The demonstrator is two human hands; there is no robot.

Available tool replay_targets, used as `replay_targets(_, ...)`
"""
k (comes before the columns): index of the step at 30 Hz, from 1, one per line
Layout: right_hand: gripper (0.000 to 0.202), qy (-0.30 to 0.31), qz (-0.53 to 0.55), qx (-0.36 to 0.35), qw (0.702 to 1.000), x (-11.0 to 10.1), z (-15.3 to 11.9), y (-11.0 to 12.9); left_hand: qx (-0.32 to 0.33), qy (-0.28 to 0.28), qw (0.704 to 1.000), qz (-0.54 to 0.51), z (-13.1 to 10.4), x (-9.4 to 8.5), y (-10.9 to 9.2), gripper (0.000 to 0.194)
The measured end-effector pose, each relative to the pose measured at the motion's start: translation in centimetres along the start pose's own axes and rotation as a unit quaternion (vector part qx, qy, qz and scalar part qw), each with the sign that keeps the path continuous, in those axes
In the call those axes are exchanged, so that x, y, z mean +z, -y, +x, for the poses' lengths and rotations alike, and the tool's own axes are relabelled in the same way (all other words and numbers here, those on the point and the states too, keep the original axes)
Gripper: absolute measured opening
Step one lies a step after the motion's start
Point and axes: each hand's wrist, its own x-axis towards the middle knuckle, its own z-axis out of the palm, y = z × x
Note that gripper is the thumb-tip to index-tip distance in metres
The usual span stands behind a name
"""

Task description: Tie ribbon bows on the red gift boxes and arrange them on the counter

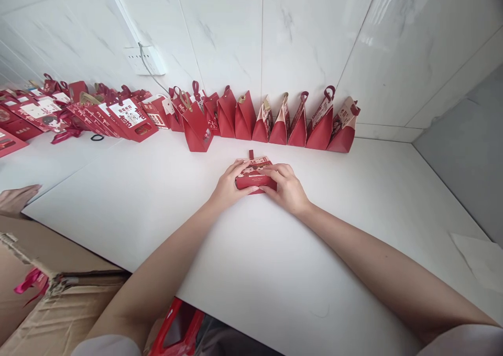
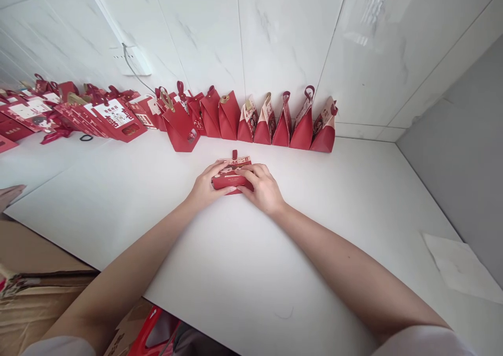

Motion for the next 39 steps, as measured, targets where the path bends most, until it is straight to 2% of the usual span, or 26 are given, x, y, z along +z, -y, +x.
replay_targets(16, 0.035, 0.009, 0.002, 0.043, 0.999, -0.2, 0.2, 0.7, 0.015, 0.014, 1.0, -0.009, 0.1, -0.3, -0.6, 0.056)
replay_targets(22, 0.034, 0.002, -0.041, 0.04, 0.998, -0.1, 0.2, 1.1, -0.035, -0.035, 0.998, 0.037, -0.4, 0.6, -0.7, 0.072)
replay_targets(27, 0.036, 0.012, -0.039, 0.037, 0.998, -0.2, 0.2, 1.0, -0.058, -0.018, 0.997, 0.05, -0.2, 0.5, -0.6, 0.07)
replay_targets(39, 0.045, 0.026, -0.01, 0.038, 0.999, -0.5, 0.0, 0.8, -0.037, 0.007, 0.999, 0.033, -0.1, -0.2, -0.1, 0.063)
